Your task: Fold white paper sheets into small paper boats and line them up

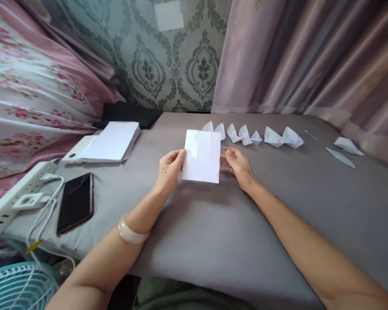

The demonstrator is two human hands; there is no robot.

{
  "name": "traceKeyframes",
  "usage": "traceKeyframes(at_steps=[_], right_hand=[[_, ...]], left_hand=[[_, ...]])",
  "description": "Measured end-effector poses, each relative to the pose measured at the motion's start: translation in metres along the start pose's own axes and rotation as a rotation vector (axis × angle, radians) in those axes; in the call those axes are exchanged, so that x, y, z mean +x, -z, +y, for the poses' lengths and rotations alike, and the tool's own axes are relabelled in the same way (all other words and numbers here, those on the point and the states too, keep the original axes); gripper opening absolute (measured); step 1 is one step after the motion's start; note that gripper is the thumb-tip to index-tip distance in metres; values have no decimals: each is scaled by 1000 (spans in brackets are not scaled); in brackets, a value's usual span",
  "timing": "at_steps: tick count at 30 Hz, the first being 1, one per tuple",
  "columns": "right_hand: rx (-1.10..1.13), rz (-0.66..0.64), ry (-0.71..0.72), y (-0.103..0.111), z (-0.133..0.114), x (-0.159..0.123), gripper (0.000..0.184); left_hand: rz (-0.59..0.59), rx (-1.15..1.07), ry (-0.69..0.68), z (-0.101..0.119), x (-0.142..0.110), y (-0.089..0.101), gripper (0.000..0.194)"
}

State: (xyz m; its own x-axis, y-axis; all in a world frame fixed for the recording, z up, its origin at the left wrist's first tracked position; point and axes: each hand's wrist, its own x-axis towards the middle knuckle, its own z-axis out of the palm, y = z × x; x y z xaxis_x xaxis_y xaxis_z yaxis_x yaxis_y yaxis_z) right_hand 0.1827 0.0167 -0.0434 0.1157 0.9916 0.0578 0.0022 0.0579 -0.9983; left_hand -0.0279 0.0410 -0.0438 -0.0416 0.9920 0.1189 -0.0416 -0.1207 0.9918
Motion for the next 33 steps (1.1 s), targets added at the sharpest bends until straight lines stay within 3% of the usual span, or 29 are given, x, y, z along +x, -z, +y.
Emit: traceKeyframes(at_steps=[3, 7, 9, 12, 16, 21, 26, 28, 30, 33], right_hand=[[40, -24, -191, -10, -2, -6, 52], [-65, -1, -246, -11, 0, -8, 62], [-123, -25, -245, -8, 2, -6, 50], [-196, -24, -258, -5, 5, -4, 26], [-218, -9, -315, -4, 5, -2, 18], [-139, 30, -387, -2, 5, 0, 17], [11, 64, -483, -1, 5, 4, 16], [-116, 27, -463, 1, 4, 3, 17], [-431, -1, -344, 4, 3, 1, 19], [-911, -4, 64, 7, 2, -4, 25]], left_hand=[[-21, -87, 220, -5, -4, -1, 32], [-103, 78, 258, -6, -7, 0, 45], [-231, 270, 186, -6, -7, 3, 36], [-386, 613, -28, -8, -6, 8, 33], [-487, 903, -276, -12, -6, 14, 38], [-644, 1014, -510, -12, -4, 20, 41], [-562, 954, -642, -12, 0, 21, 41], [-527, 964, -664, -12, 2, 21, 33], [-588, 1004, -690, -11, 3, 22, 31], [-743, 1079, -720, -6, 3, 24, 32]])
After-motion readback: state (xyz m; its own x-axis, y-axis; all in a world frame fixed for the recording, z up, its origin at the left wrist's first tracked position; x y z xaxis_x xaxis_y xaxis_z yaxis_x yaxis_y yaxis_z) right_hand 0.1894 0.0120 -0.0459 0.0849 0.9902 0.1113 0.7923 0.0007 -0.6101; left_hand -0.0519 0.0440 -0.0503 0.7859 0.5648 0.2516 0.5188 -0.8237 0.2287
